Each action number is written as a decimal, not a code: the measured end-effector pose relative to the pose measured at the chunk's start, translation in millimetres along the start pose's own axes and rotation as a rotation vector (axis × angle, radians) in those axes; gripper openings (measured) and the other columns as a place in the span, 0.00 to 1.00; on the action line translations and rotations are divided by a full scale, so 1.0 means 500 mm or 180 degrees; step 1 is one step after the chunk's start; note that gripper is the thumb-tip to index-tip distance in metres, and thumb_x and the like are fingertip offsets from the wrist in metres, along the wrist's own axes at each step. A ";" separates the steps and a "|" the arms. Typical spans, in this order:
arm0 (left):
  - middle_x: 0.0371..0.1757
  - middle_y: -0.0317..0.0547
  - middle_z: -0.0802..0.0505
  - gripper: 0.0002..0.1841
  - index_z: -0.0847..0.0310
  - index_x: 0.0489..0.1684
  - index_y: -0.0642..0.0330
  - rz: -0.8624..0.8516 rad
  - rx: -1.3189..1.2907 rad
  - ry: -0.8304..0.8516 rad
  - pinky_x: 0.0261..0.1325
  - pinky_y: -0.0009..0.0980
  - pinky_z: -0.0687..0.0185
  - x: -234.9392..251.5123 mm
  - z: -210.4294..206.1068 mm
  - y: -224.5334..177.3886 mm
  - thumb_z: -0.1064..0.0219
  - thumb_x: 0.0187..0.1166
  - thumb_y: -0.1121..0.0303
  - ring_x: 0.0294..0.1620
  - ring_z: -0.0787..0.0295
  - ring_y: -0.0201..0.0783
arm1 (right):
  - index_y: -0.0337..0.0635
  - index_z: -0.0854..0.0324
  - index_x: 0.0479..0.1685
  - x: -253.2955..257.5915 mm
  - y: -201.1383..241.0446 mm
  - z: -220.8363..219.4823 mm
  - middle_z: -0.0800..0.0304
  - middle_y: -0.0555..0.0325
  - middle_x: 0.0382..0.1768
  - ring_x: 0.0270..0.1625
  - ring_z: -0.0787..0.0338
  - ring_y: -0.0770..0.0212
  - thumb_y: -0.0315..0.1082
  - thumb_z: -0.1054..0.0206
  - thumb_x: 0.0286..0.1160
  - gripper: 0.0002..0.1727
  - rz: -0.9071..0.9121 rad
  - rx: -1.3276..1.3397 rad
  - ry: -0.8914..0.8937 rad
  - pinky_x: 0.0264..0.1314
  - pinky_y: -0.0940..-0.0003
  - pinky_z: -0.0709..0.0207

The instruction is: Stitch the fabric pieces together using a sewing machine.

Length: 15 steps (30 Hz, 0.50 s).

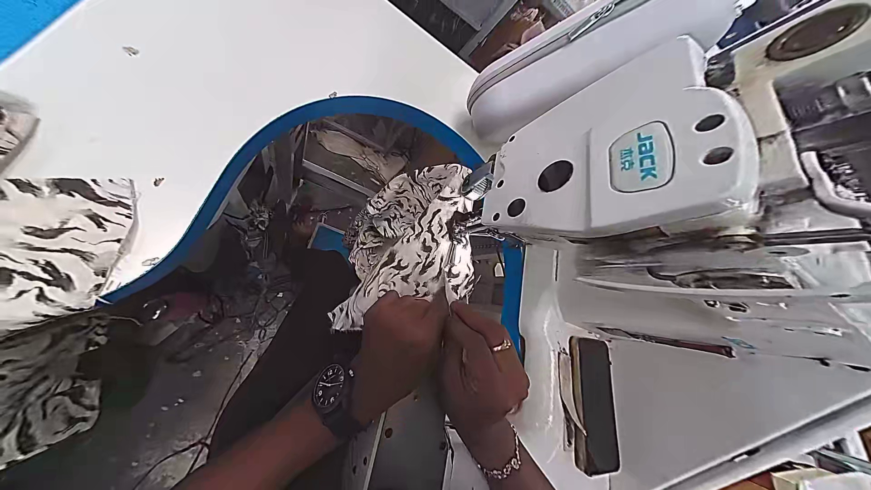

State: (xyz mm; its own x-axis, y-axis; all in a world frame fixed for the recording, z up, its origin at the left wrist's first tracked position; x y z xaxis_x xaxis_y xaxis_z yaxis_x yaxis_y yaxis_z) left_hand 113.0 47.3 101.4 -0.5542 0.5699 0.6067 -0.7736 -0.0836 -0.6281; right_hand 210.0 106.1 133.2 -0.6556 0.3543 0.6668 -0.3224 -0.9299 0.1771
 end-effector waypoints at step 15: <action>0.43 0.53 0.06 0.11 0.05 0.44 0.59 0.0040 0.0234 0.0225 0.43 0.38 0.14 0.040 -0.021 0.000 0.36 0.78 0.69 0.45 0.08 0.51 | 0.30 0.16 0.46 0.006 -0.029 -0.028 0.09 0.39 0.63 0.76 0.15 0.55 0.25 0.43 0.69 0.13 -0.1226 0.0958 0.0348 0.81 0.66 0.27</action>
State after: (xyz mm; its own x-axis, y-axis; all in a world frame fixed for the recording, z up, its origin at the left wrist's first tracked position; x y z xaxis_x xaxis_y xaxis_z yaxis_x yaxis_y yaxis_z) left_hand 104.9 67.5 108.4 -0.5431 0.6244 0.5614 -0.7886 -0.1496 -0.5965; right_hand 203.1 121.8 122.4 -0.6007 0.6708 0.4349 -0.3544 -0.7111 0.6072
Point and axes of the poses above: each hand's wrist, its own x-axis towards the middle knuckle, its own z-axis out of the back of the hand, y = z × x, the point moved 2 cm from there along x, towards the middle knuckle
